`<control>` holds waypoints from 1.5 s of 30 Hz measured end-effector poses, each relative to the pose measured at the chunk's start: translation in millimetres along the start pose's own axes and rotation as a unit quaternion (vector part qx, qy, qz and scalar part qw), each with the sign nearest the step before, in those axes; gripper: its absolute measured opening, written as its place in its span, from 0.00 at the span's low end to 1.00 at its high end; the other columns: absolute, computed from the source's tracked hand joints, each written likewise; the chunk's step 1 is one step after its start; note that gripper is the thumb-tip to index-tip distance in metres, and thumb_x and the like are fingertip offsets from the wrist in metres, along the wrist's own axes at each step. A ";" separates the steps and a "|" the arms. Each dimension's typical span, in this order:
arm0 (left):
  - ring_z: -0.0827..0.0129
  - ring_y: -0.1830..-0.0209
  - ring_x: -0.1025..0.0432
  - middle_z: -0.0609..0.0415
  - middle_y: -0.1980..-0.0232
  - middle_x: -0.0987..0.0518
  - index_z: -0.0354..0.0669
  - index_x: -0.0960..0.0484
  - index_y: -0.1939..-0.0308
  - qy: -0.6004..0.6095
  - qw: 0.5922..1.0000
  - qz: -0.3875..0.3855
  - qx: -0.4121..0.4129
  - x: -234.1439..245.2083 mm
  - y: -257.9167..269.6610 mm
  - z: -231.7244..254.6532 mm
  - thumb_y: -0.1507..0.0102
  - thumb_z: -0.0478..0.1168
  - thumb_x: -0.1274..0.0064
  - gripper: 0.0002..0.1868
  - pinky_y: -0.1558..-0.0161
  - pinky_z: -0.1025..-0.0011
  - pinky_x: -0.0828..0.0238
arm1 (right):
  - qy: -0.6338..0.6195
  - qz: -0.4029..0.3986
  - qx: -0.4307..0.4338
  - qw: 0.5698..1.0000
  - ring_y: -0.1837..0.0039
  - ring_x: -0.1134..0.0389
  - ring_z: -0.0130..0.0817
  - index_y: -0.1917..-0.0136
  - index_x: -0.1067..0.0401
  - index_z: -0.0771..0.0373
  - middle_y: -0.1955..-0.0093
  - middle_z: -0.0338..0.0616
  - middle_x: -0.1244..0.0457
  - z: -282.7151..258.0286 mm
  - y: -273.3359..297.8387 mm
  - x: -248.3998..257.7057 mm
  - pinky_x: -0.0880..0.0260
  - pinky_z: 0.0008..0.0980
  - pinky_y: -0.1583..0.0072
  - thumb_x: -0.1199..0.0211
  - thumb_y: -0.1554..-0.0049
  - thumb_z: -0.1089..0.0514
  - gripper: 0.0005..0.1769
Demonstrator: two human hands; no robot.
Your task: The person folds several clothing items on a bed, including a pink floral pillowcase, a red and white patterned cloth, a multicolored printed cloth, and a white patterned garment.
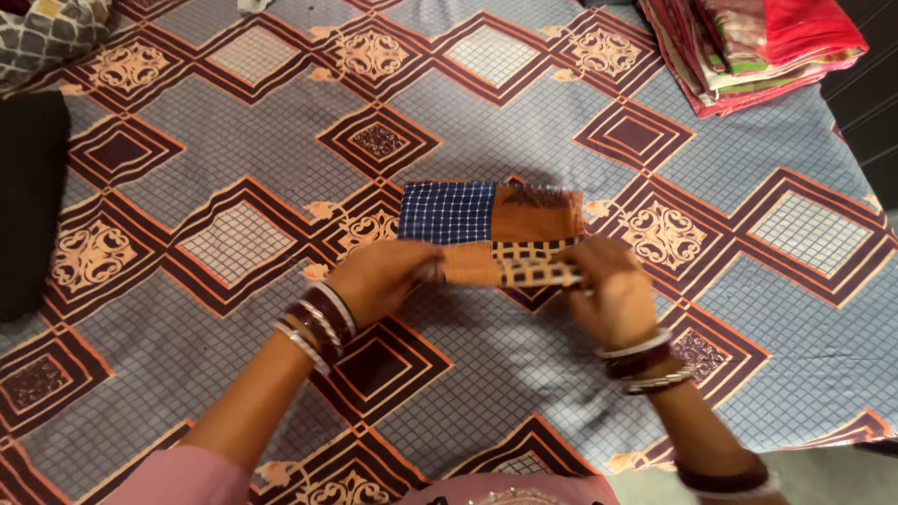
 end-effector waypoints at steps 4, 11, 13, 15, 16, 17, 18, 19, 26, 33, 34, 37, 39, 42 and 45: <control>0.72 0.60 0.21 0.54 0.57 0.15 0.40 0.19 0.47 0.103 0.983 0.140 0.065 82.2 -20.3 5.6 0.33 0.35 0.42 0.11 0.56 0.75 0.23 | -0.329 0.106 -0.027 0.938 0.46 0.29 0.28 0.40 0.30 0.66 0.47 0.42 0.31 10.0 -21.6 76.1 0.26 0.27 0.42 0.31 0.45 0.69 0.20; 0.66 0.56 0.27 0.45 0.53 0.19 0.35 0.24 0.42 0.251 0.936 0.151 0.197 17.4 -49.2 -73.8 0.35 0.42 0.40 0.21 0.52 0.67 0.27 | -0.252 0.065 -0.179 0.949 0.56 0.32 0.32 0.33 0.33 0.61 0.55 0.45 0.32 67.8 -49.7 28.9 0.32 0.30 0.56 0.29 0.47 0.61 0.30; 0.53 0.50 0.27 0.39 0.46 0.23 0.35 0.29 0.36 0.035 0.948 0.140 0.282 -4.3 -33.6 -94.9 0.39 0.39 0.42 0.27 0.49 0.58 0.28 | -0.086 0.056 -0.110 0.989 0.52 0.29 0.39 0.34 0.32 0.63 0.52 0.50 0.32 67.0 -41.7 12.3 0.28 0.37 0.52 0.28 0.49 0.57 0.30; 0.45 0.43 0.29 0.37 0.41 0.25 0.33 0.29 0.36 -0.146 0.940 0.179 0.251 -16.5 -36.3 -74.0 0.39 0.36 0.48 0.27 0.43 0.52 0.33 | -0.039 0.122 -0.043 0.991 0.46 0.28 0.44 0.34 0.31 0.62 0.46 0.51 0.32 55.4 -37.1 15.5 0.26 0.41 0.47 0.32 0.46 0.57 0.27; 0.45 0.40 0.31 0.38 0.39 0.25 0.32 0.27 0.38 -0.195 0.940 0.224 0.168 -24.7 -40.8 -45.6 0.40 0.36 0.51 0.26 0.39 0.51 0.36 | -0.017 0.149 -0.035 0.988 0.44 0.28 0.47 0.34 0.31 0.60 0.43 0.51 0.32 47.5 -25.2 15.6 0.27 0.42 0.45 0.34 0.44 0.58 0.25; 0.47 0.35 0.32 0.40 0.37 0.25 0.34 0.27 0.37 -0.124 0.952 0.233 0.151 -40.5 -50.2 -34.9 0.37 0.37 0.54 0.24 0.33 0.53 0.39 | 0.004 0.176 -0.027 0.984 0.41 0.29 0.49 0.33 0.30 0.58 0.41 0.51 0.32 36.9 -18.3 10.9 0.28 0.43 0.43 0.36 0.42 0.58 0.23; 0.50 0.30 0.34 0.43 0.34 0.25 0.37 0.26 0.36 -0.048 0.961 0.233 0.144 -61.8 -52.6 -16.6 0.34 0.38 0.57 0.22 0.27 0.55 0.43 | 0.016 0.114 -0.028 0.993 0.38 0.31 0.49 0.33 0.31 0.56 0.40 0.50 0.33 24.1 -16.3 -15.7 0.31 0.44 0.38 0.40 0.40 0.58 0.22; 0.50 0.27 0.38 0.40 0.30 0.29 0.32 0.30 0.33 -0.101 0.972 0.167 0.133 -92.0 -59.5 10.4 0.31 0.41 0.59 0.25 0.26 0.54 0.48 | 0.028 0.052 -0.029 0.998 0.35 0.33 0.49 0.32 0.32 0.55 0.39 0.49 0.34 11.3 -16.5 -44.1 0.33 0.44 0.33 0.43 0.39 0.59 0.21; 0.54 0.19 0.55 0.48 0.20 0.43 0.44 0.39 0.25 -0.153 0.980 0.012 0.125 -115.9 -53.3 1.4 0.31 0.53 0.66 0.31 0.23 0.48 0.71 | 0.179 -0.003 0.045 0.983 0.19 0.51 0.48 0.22 0.43 0.53 0.20 0.50 0.49 -5.3 -7.1 -73.1 0.58 0.52 0.21 0.53 0.37 0.47 0.31; 0.54 0.18 0.58 0.53 0.18 0.50 0.51 0.48 0.21 -0.188 0.959 -0.038 0.208 -94.0 -73.6 -52.0 0.29 0.53 0.74 0.32 0.23 0.50 0.72 | 0.179 -0.018 -0.032 0.983 0.18 0.56 0.52 0.20 0.45 0.52 0.18 0.51 0.52 32.4 -52.3 -80.4 0.61 0.51 0.22 0.55 0.36 0.36 0.36; 0.54 0.18 0.58 0.52 0.17 0.51 0.50 0.48 0.21 -0.204 0.955 -0.040 0.210 -91.9 -74.8 -59.2 0.28 0.53 0.75 0.32 0.22 0.50 0.72 | 0.169 -0.018 -0.043 0.984 0.17 0.57 0.52 0.20 0.45 0.53 0.18 0.51 0.52 39.2 -58.5 -80.9 0.60 0.50 0.22 0.55 0.36 0.36 0.36; 0.54 0.18 0.58 0.52 0.18 0.52 0.50 0.48 0.21 -0.204 0.948 -0.018 0.243 -86.6 -55.1 -72.5 0.28 0.53 0.76 0.31 0.23 0.51 0.71 | 0.146 -0.006 -0.077 0.986 0.18 0.56 0.53 0.21 0.44 0.57 0.17 0.54 0.53 55.3 -50.3 -82.6 0.57 0.52 0.24 0.56 0.34 0.39 0.34; 0.54 0.19 0.57 0.52 0.18 0.52 0.49 0.48 0.21 -0.191 0.944 0.013 0.267 -79.1 -42.0 -78.5 0.29 0.53 0.76 0.32 0.24 0.51 0.69 | 0.192 0.026 -0.065 0.979 0.18 0.53 0.53 0.22 0.41 0.59 0.18 0.55 0.51 63.0 -45.2 -75.8 0.52 0.52 0.23 0.55 0.32 0.42 0.32; 0.51 0.20 0.55 0.46 0.19 0.50 0.44 0.47 0.22 -0.182 0.943 0.063 0.272 -71.0 -13.6 -71.0 0.29 0.52 0.73 0.33 0.25 0.54 0.65 | 0.271 0.082 -0.045 0.958 0.20 0.45 0.51 0.26 0.34 0.57 0.20 0.51 0.44 63.9 -21.0 -61.1 0.44 0.52 0.26 0.53 0.33 0.47 0.26; 0.49 0.21 0.49 0.39 0.20 0.44 0.37 0.41 0.24 -0.166 0.950 0.124 0.234 -61.5 4.8 -52.8 0.28 0.48 0.68 0.30 0.24 0.56 0.58 | 0.184 0.109 -0.113 0.970 0.30 0.38 0.51 0.33 0.27 0.53 0.30 0.49 0.37 78.8 -5.1 -50.8 0.38 0.52 0.34 0.49 0.37 0.51 0.21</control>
Point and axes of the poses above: each hand's wrist, its own y-axis away from the middle knuckle, its own x-axis out of the back of the hand, z = x × y, the point moved 9 cm from there along -y, towards the middle knuckle
